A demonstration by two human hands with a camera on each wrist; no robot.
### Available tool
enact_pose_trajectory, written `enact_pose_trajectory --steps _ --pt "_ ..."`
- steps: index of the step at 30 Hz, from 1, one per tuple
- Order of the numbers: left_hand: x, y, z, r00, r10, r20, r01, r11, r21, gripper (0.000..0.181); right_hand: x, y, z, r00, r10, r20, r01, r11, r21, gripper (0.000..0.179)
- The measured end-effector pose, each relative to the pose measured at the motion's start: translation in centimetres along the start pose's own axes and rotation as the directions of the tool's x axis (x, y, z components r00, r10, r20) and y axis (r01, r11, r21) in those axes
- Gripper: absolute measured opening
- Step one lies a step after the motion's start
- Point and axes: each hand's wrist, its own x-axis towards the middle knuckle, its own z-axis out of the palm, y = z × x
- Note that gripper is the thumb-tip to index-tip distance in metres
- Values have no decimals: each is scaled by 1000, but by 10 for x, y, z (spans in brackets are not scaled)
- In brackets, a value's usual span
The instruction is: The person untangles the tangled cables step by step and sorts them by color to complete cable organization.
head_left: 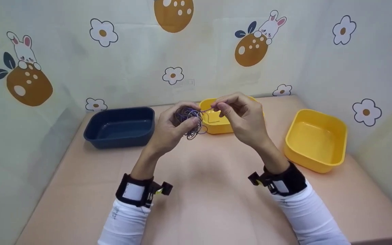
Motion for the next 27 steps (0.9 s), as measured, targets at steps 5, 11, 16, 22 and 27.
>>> enact_pose_trajectory --steps 5,11,16,22,27 --pt "-2 4 -9 999 -10 37 8 999 36 34 4 -1 -2 979 199 -33 -187 958 217 7" --pt "-1 4 -19 999 -6 35 4 999 51 35 7 2 -6 952 293 -87 -251 913 322 7" --pt "-1 3 -26 1000 23 15 -24 998 50 32 9 5 -11 930 328 -167 -249 895 369 10" --pt "-1 1 -27 1000 7 17 -9 997 72 33 12 9 -13 885 389 -255 -246 857 453 9" --pt "-1 0 -27 1000 3 0 -3 997 73 32 15 13 -19 836 428 -344 -221 836 503 11"
